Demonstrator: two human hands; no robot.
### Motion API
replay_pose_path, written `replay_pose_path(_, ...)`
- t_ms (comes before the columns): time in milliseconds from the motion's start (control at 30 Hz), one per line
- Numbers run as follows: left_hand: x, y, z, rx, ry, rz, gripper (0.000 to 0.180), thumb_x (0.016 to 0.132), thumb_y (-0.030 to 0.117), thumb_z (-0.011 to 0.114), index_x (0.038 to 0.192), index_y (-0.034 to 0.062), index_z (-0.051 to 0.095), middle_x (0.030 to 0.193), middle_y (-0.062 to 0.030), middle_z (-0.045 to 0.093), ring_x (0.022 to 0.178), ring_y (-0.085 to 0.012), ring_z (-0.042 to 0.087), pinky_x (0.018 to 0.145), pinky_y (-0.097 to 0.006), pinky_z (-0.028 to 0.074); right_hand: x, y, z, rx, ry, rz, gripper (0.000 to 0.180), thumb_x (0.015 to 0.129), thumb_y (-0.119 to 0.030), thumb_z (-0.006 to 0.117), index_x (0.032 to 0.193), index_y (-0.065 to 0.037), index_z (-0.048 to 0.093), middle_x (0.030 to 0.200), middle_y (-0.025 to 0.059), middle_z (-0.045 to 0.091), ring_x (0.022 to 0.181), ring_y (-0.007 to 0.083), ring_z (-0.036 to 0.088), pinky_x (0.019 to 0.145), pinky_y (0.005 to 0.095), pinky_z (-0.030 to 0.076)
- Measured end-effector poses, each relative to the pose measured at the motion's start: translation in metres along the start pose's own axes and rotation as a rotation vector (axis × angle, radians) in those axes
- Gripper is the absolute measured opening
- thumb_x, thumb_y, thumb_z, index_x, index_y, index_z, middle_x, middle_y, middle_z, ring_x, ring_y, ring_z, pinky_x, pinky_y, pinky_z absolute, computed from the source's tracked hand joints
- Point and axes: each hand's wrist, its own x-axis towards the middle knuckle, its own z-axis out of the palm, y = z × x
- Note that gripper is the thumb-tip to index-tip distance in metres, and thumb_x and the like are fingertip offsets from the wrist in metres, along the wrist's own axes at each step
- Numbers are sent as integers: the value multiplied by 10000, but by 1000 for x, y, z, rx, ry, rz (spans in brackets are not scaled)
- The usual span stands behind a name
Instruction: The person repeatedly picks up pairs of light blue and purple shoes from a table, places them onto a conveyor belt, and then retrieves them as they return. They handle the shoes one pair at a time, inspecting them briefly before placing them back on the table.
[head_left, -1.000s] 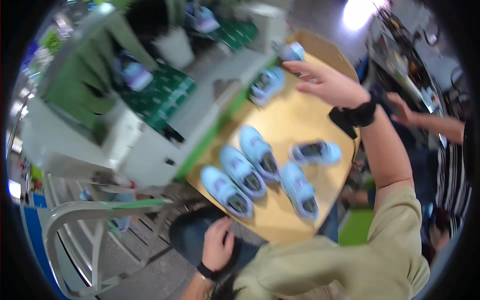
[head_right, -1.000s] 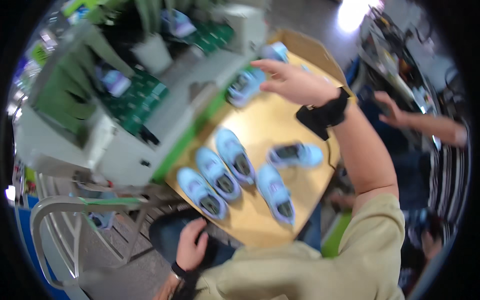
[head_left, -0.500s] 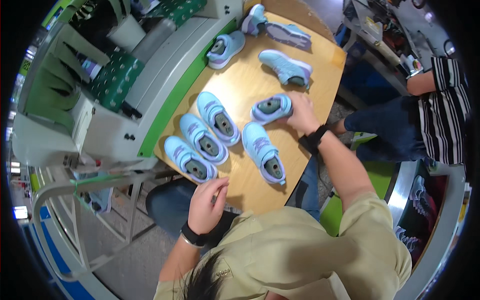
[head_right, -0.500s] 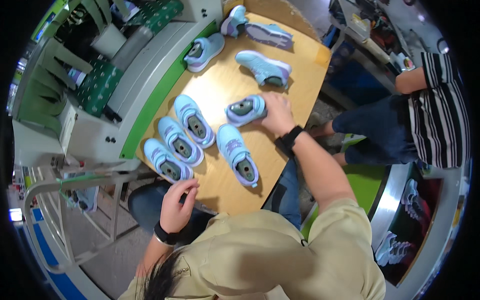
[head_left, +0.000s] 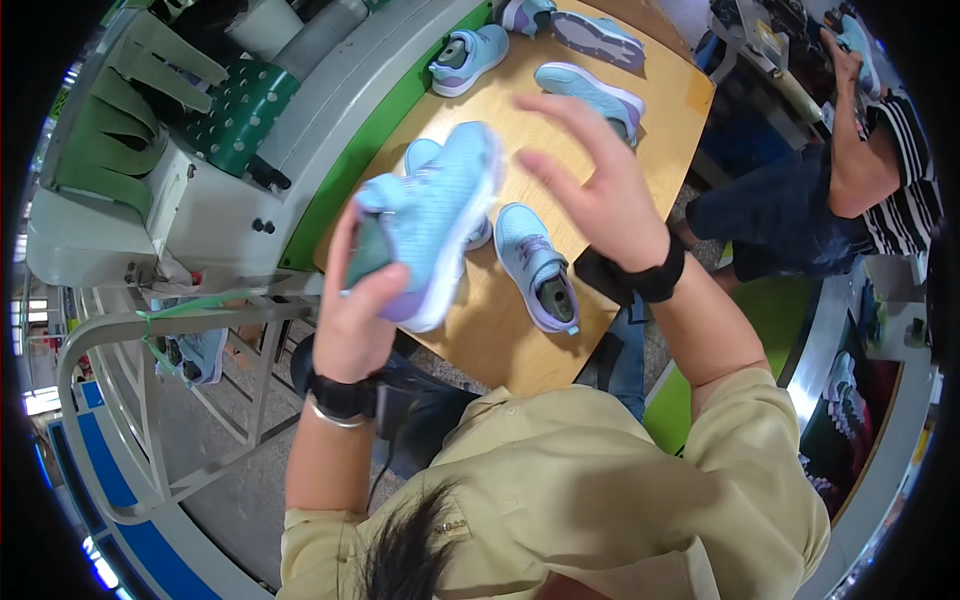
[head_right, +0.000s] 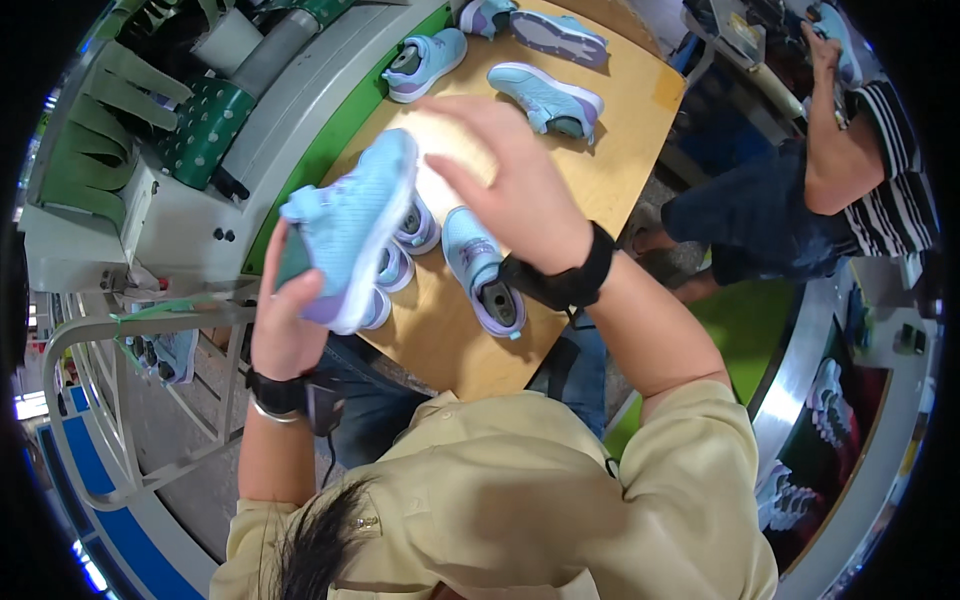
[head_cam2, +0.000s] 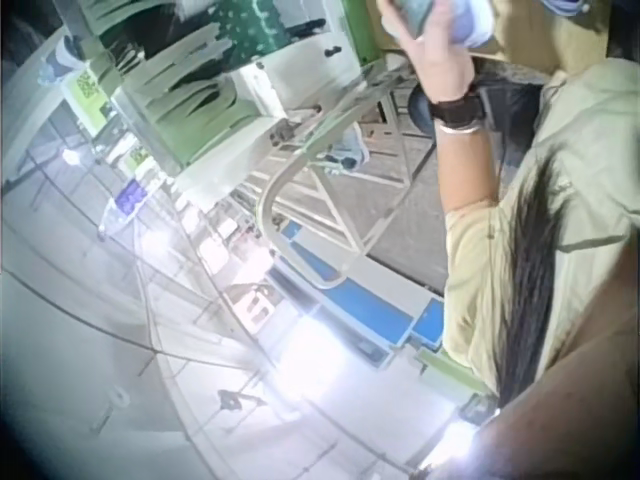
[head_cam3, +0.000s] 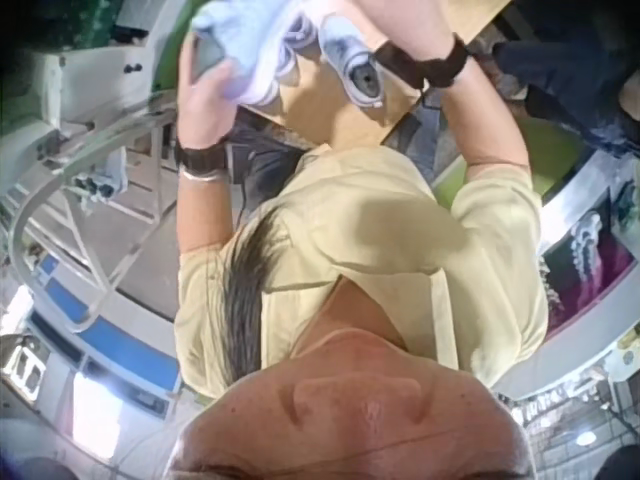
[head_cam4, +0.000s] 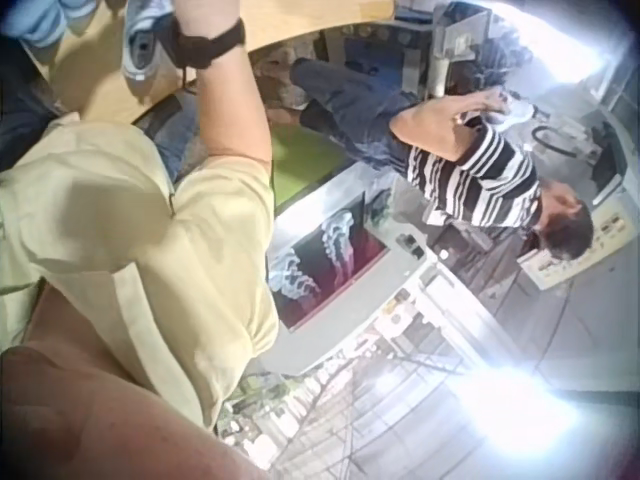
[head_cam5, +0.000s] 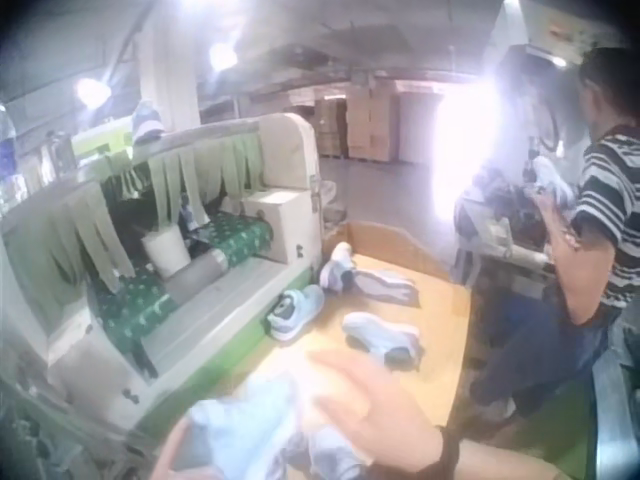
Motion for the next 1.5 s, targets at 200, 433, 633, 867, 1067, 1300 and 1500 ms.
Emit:
replay_pose_path(200, -24, 4, -42, -73, 287, 116, 792, 925, 111, 621, 1606, 42, 222, 1503, -186, 456, 1363, -319, 503, 1145, -474, 392, -66, 118, -33, -450, 42, 298, 714, 823, -205, 810, 1467, -121, 513, 1529, 184, 453, 1411, 423, 409, 1184, 488, 337)
replay_pose_path(433, -48, -42, -37, 432, 500, 174, 831, 893, 40, 660, 1597, 15, 220, 1528, -155, 394, 1388, -269, 422, 1174, -395, 314, -35, 225, -72, -776, -138, 294, 995, 665, -231, 911, 1537, -191, 433, 1598, 170, 392, 1456, 415, 370, 1170, 485, 362)
replay_pose_path(633, -47, -47, -39, 595, 481, 215, 927, 850, 47, 735, 1605, 28, 197, 1540, -167, 355, 1409, -277, 379, 1199, -395, 267, 4, 238, -70, -616, -141, 535, 718, 782, -318, 806, 1419, -101, 558, 1214, 208, 701, 1155, 399, 651, 985, 455, 511)
replay_pose_path(867, -48, -51, -33, 608, 476, 203, 964, 825, 95, 767, 1610, 46, 209, 1555, -159, 355, 1433, -278, 353, 1202, -394, 253, -106, 132, -45, -281, -49, 802, 642, 839, -326, 795, 1308, 52, 572, 1176, 217, 705, 1100, 319, 696, 936, 392, 535)
replay_pose_path(1067, -52, -59, -22, 651, 517, 226, 951, 858, 82, 732, 1621, 41, 165, 1588, -189, 295, 1454, -299, 319, 1215, -409, 220, -151, 44, 0, -108, -105, 677, 518, 795, -262, 795, 1183, 40, 630, 1036, 223, 699, 979, 373, 690, 879, 411, 536)
replay_pose_path(1300, -48, -64, -23, 724, 476, 274, 954, 869, 75, 731, 1625, 43, 149, 1592, -197, 283, 1463, -302, 300, 1221, -417, 209, -164, 11, 26, -128, -7, 697, 428, 794, -242, 808, 1068, 19, 610, 973, 224, 646, 960, 419, 624, 854, 466, 499)
replay_pose_path(1500, -48, -64, -26, 680, 479, 279, 945, 870, 61, 726, 1623, 46, 156, 1590, -193, 287, 1459, -299, 305, 1218, -410, 218, -170, 11, 29, -144, -37, 701, 510, 804, -256, 812, 1170, 16, 582, 1082, 217, 623, 1051, 405, 598, 917, 450, 485)
